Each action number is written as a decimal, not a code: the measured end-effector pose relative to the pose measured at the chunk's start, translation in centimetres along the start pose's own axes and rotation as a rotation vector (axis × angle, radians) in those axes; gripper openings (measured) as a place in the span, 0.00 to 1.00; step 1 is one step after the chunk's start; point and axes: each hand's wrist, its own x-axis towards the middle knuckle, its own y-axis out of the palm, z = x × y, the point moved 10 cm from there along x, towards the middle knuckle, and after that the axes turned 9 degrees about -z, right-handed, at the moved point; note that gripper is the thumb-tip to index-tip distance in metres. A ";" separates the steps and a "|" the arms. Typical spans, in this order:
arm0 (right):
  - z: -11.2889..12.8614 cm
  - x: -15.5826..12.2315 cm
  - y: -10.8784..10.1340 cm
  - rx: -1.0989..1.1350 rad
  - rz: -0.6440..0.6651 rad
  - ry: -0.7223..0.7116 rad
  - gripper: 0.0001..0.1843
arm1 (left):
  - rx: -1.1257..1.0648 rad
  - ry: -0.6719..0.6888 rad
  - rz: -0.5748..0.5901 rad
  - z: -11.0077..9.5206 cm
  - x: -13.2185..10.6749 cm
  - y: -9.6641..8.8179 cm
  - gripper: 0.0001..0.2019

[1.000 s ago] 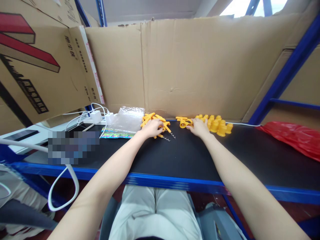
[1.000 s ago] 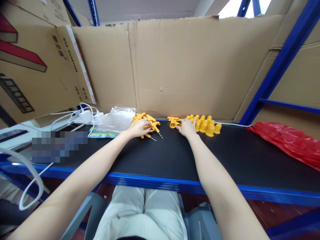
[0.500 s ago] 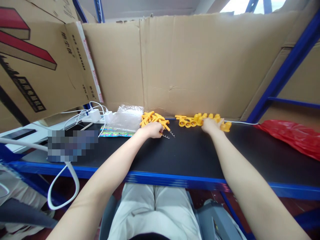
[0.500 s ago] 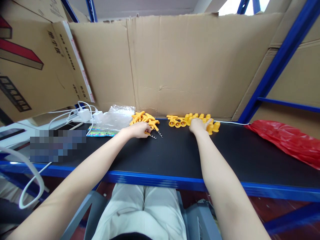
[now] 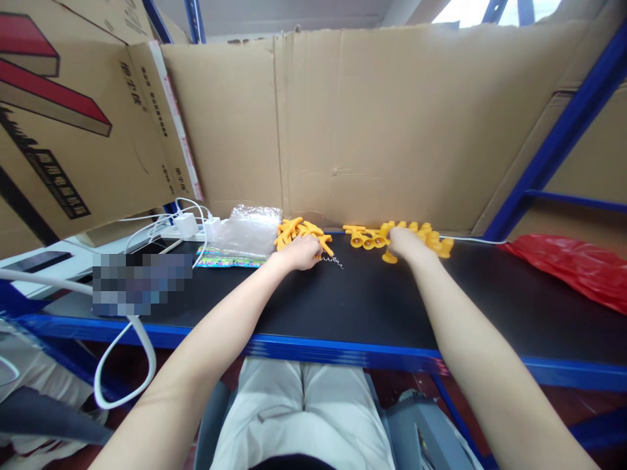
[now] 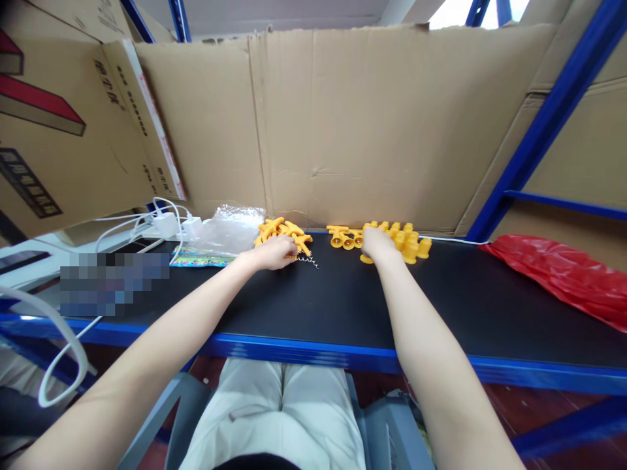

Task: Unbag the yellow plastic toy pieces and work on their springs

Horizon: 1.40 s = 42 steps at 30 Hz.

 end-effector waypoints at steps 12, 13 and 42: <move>3.8 -1.0 2.5 0.241 0.191 -0.137 0.15 | -0.153 -0.329 -0.124 3.9 0.2 -0.4 0.10; 4.1 -0.9 2.7 0.252 0.178 -0.160 0.15 | -0.193 -0.352 -0.151 4.3 0.2 -0.4 0.10; 13.3 -4.3 4.2 0.984 0.175 -0.446 0.13 | -1.013 -0.664 -0.559 6.2 -0.6 -1.6 0.08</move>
